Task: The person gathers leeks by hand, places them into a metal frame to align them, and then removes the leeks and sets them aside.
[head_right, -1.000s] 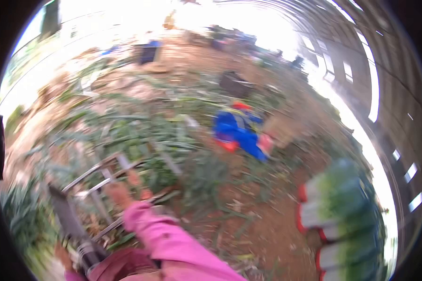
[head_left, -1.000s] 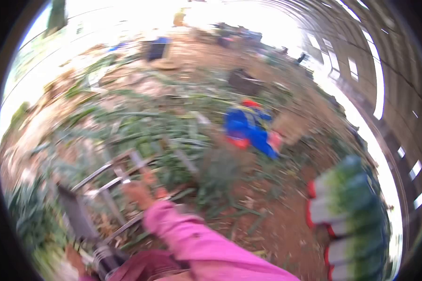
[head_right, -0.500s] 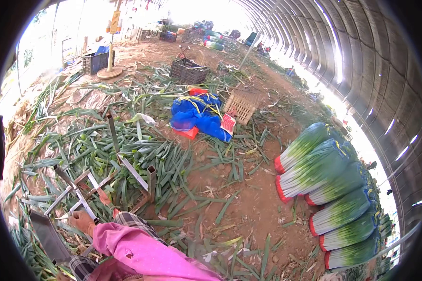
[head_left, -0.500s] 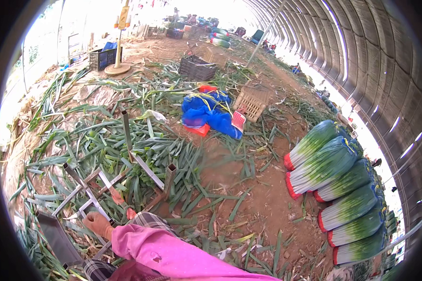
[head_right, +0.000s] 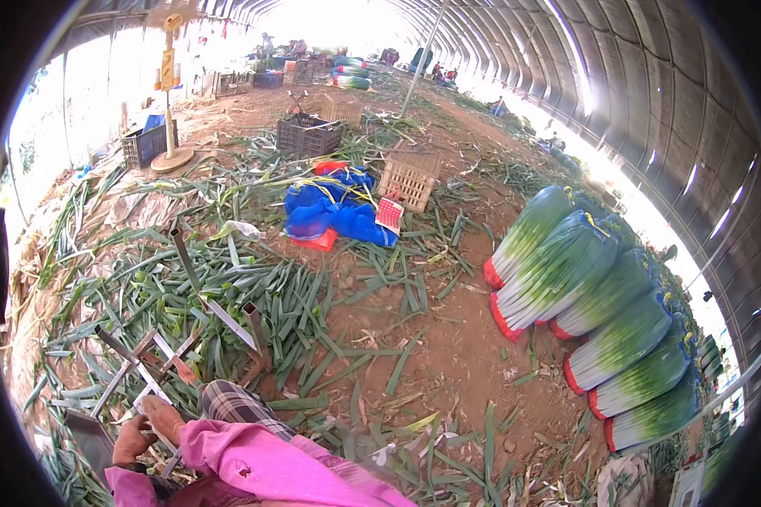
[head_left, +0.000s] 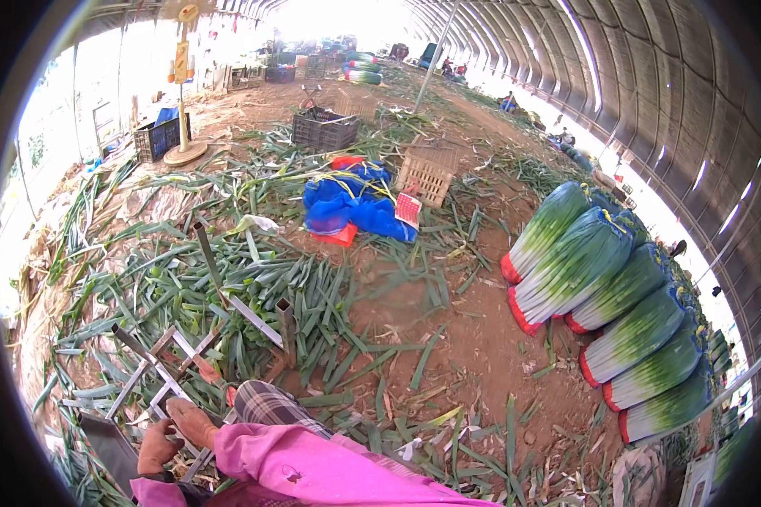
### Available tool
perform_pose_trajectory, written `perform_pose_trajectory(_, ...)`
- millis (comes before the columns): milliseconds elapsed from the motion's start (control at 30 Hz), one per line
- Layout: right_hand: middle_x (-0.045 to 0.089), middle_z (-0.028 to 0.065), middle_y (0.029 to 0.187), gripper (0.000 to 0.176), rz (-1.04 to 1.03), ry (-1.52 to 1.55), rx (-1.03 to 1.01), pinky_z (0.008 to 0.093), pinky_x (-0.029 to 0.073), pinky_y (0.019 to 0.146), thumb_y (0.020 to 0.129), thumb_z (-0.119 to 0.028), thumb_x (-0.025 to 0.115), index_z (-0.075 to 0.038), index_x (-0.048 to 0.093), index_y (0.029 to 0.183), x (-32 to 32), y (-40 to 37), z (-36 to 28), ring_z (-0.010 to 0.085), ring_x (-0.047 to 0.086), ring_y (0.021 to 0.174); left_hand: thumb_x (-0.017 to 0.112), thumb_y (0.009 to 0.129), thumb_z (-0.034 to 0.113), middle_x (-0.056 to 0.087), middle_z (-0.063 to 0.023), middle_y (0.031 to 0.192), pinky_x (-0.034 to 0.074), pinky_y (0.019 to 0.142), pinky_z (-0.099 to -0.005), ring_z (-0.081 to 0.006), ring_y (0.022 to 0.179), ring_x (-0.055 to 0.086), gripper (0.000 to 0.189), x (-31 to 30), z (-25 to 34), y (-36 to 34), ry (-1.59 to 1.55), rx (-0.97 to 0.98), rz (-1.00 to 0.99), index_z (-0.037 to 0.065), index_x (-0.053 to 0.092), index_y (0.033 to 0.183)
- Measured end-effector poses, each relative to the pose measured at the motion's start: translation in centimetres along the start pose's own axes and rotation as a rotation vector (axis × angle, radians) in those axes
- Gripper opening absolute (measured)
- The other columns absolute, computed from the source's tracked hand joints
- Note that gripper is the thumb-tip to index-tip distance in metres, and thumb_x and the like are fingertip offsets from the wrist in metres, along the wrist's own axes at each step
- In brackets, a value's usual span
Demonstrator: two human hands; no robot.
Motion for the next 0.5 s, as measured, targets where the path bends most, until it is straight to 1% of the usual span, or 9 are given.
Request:
perform_pose_trajectory(33, 0.059, 0.0208, 0.117, 0.036, -0.066, -0.094, -0.001, 0.0385, 0.042, 0.099, 0.097, -0.026, 0.048, 0.003, 0.057, 0.116, 0.2, -0.4, -0.3, 0.0368, 0.055, 0.112, 0.078, 0.066, 0.013, 0.07, -0.0178, 0.1, 0.053, 0.083, -0.0382, -0.0322, 0.091, 0.067, 0.051, 1.1, -0.6, 0.5, 0.057, 0.037, -0.037, 0.002, 0.063, 0.113)
perform_pose_trajectory(67, 0.058, 0.0214, 0.121, 0.04, -0.076, -0.165, 0.017, 0.0386, 0.041, 0.102, 0.095, -0.027, 0.051, 0.003, 0.055, 0.12, -0.3, -1.2, -1.5, 0.0368, 0.053, 0.116, 0.078, 0.066, 0.013, 0.07, -0.0177, 0.099, 0.053, 0.082, -0.0377, -0.0317, 0.091, 0.067, 0.048, 1.4, 0.4, 0.2, 0.115, 0.072, -0.071, 0.002, 0.065, 0.111)
perform_pose_trajectory(100, 0.056, 0.0219, 0.126, 0.044, -0.086, -0.235, 0.034, 0.0387, 0.039, 0.104, 0.094, -0.029, 0.053, 0.003, 0.054, 0.124, -0.7, -2.1, -2.9, 0.0369, 0.051, 0.12, 0.074, 0.07, 0.013, 0.071, -0.0177, 0.095, 0.053, 0.079, -0.0375, -0.0306, 0.087, 0.068, 0.035, 1.0, 1.3, -0.4, 0.087, 0.106, -0.034, 0.001, 0.068, 0.102)
perform_pose_trajectory(133, 0.054, 0.0225, 0.13, 0.049, -0.093, -0.306, 0.05, 0.0387, 0.038, 0.106, 0.092, -0.03, 0.055, 0.003, 0.052, 0.128, -0.9, -2.6, -3.9, 0.0369, 0.049, 0.124, 0.073, 0.072, 0.014, 0.071, -0.0177, 0.094, 0.053, 0.078, -0.0378, -0.0307, 0.086, 0.069, 0.032, -0.2, 1.6, -1.0, 0.081, 0.103, 0.049, 0.0, 0.068, 0.101)
perform_pose_trajectory(167, 0.045, 0.0253, 0.14, 0.066, -0.159, -0.351, 0.113, 0.0387, 0.033, 0.111, 0.088, -0.032, 0.06, 0.003, 0.039, 0.14, -0.5, -2.7, -3.3, 0.0372, 0.042, 0.132, 0.071, 0.073, 0.014, 0.071, -0.0178, 0.093, 0.053, 0.078, -0.0381, -0.0308, 0.085, 0.069, 0.03, -1.5, 1.9, -1.6, 0.075, 0.102, 0.131, 0.0, 0.068, 0.099)
perform_pose_trajectory(267, 0.04, 0.0279, 0.143, 0.074, -0.153, -0.385, 0.129, 0.0382, 0.03, 0.113, 0.086, -0.028, 0.061, 0.005, 0.03, 0.144, -0.8, -3.7, -4.3, 0.0379, 0.039, 0.133, 0.065, 0.078, 0.014, 0.07, -0.0182, 0.089, 0.053, 0.074, -0.0375, -0.0298, 0.08, 0.068, 0.026, -5.8, 2.3, -4.9, 0.082, 0.13, 0.387, -0.003, 0.067, 0.097)
perform_pose_trajectory(333, 0.035, 0.0293, 0.145, 0.081, -0.164, -0.387, 0.137, 0.0376, 0.029, 0.114, 0.082, -0.025, 0.063, 0.006, 0.022, 0.146, -0.5, -4.1, -3.5, 0.0382, 0.037, 0.135, 0.065, 0.081, 0.014, 0.069, -0.0162, 0.089, 0.052, 0.075, -0.0356, -0.0254, 0.08, 0.067, 0.024, -8.5, 0.9, -8.2, -0.066, 0.015, 0.484, -0.004, 0.066, 0.097)
perform_pose_trajectory(433, 0.032, 0.029, 0.147, 0.088, -0.156, -0.392, 0.152, 0.0375, 0.03, 0.113, 0.079, -0.022, 0.066, 0.006, 0.016, 0.147, -0.6, -5.2, -3.8, 0.0383, 0.036, 0.136, 0.06, 0.088, 0.019, 0.067, -0.0148, 0.089, 0.05, 0.075, -0.0353, -0.0215, 0.082, 0.064, 0.024, -11.6, -5.8, -14.2, 0.045, -0.028, 0.673, -0.001, 0.066, 0.099)
perform_pose_trajectory(500, 0.03, 0.0296, 0.148, 0.087, -0.173, -0.37, 0.176, 0.0368, 0.027, 0.115, 0.079, -0.021, 0.062, 0.006, 0.015, 0.147, -1.0, -6.1, -4.7, 0.0385, 0.033, 0.137, 0.056, 0.09, 0.023, 0.068, -0.0164, 0.093, 0.05, 0.081, -0.037, -0.0296, 0.087, 0.064, 0.03, -11.4, -15.6, -17.8, 0.098, -0.148, 0.704, -0.002, 0.066, 0.102)
Point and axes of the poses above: each hand's wrist, its own y-axis towards the middle knuckle, its own x-axis out of the palm, z = x × y, the point moved 10 cm from there along y, towards the middle knuckle
